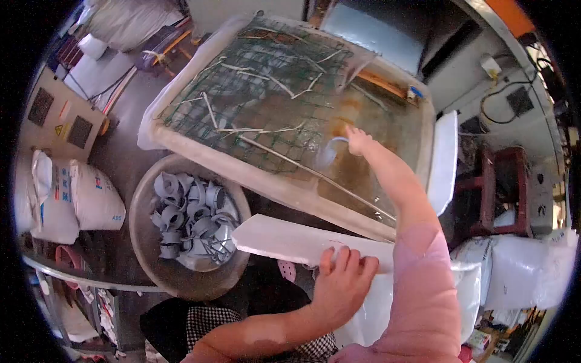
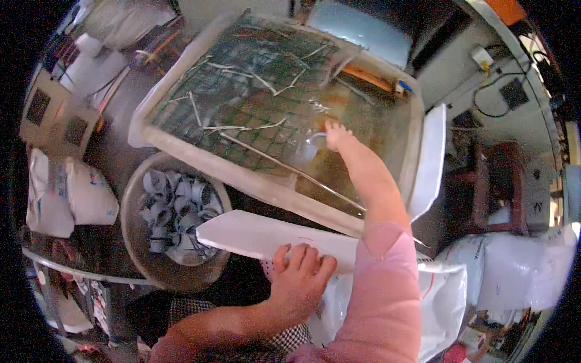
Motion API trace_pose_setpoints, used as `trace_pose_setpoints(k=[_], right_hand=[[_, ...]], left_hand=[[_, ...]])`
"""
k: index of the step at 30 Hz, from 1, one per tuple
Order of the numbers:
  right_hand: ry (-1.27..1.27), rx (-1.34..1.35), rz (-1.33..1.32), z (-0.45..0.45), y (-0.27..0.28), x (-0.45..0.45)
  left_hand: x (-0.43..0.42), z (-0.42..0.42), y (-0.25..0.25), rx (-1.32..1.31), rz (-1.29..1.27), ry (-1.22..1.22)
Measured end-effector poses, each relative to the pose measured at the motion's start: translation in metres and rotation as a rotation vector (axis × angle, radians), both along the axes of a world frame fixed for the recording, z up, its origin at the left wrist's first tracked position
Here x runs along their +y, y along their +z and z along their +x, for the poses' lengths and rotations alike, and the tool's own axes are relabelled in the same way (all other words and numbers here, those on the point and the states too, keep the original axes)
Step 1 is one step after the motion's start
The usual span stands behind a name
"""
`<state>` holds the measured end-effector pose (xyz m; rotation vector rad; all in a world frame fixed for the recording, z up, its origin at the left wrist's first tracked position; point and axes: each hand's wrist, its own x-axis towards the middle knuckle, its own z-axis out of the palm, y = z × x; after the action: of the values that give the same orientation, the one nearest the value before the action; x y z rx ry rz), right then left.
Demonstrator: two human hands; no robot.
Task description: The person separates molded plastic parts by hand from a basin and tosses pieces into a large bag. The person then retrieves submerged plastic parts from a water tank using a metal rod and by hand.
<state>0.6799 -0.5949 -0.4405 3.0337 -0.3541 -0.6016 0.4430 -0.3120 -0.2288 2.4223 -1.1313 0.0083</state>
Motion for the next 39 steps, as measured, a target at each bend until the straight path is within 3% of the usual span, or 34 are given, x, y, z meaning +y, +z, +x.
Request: trace_pose_setpoints(k=[3,5,7,8,10,12,14,18,21,23,26,28,29,32,35,39], right_hand=[[-0.167,0.237,0.133,0.013,-0.024,-0.002],[-0.183,0.175,0.131,0.004,-0.036,-0.006],[0.017,0.236,0.193,-0.007,-0.048,-0.022],[0.007,0.225,0.194,-0.014,-0.039,-0.022],[0.204,-0.095,0.219,-0.034,-0.015,-0.016],[0.057,-0.099,0.314,-0.038,-0.006,-0.028],[-0.079,-0.101,0.412,-0.051,0.006,-0.036],[0.060,-0.060,0.259,-0.089,0.093,-0.026],[0.121,-0.091,0.230,-0.109,0.115,-0.035],[0.166,-0.120,0.224,-0.125,0.123,-0.046],[0.176,-0.273,0.245,-0.143,0.133,-0.057],[0.052,-0.380,0.352,-0.152,0.145,-0.057],[0.056,-0.390,0.345,-0.155,0.154,-0.054],[-0.019,-0.416,0.381,-0.166,0.170,-0.039],[0.063,-0.509,0.446,-0.172,0.174,-0.025],[0.160,-0.579,0.523,-0.171,0.176,-0.012]], left_hand=[[0.002,0.007,-0.001,0.048,-0.021,0.008],[0.004,0.008,0.000,0.102,-0.007,-0.035],[0.005,0.005,0.001,0.095,-0.019,-0.066],[0.004,0.004,0.003,0.079,-0.039,-0.087],[0.004,-0.001,0.010,0.103,-0.062,-0.113],[0.006,-0.003,0.020,0.141,-0.086,-0.158],[0.010,0.009,0.031,0.220,0.056,-0.242],[-0.008,0.066,0.044,0.312,0.188,-0.276],[-0.034,0.116,0.026,0.255,0.293,-0.177],[-0.058,0.143,0.017,0.354,0.456,-0.152],[-0.081,0.166,-0.021,0.280,0.412,-0.106],[-0.097,0.174,-0.042,0.291,0.043,-0.012],[-0.104,0.177,-0.045,0.280,0.037,-0.012],[-0.128,0.180,-0.041,-0.032,-0.322,0.037],[-0.141,0.187,-0.025,-0.037,-0.141,0.098],[-0.146,0.183,-0.008,-0.088,-0.142,0.219]])
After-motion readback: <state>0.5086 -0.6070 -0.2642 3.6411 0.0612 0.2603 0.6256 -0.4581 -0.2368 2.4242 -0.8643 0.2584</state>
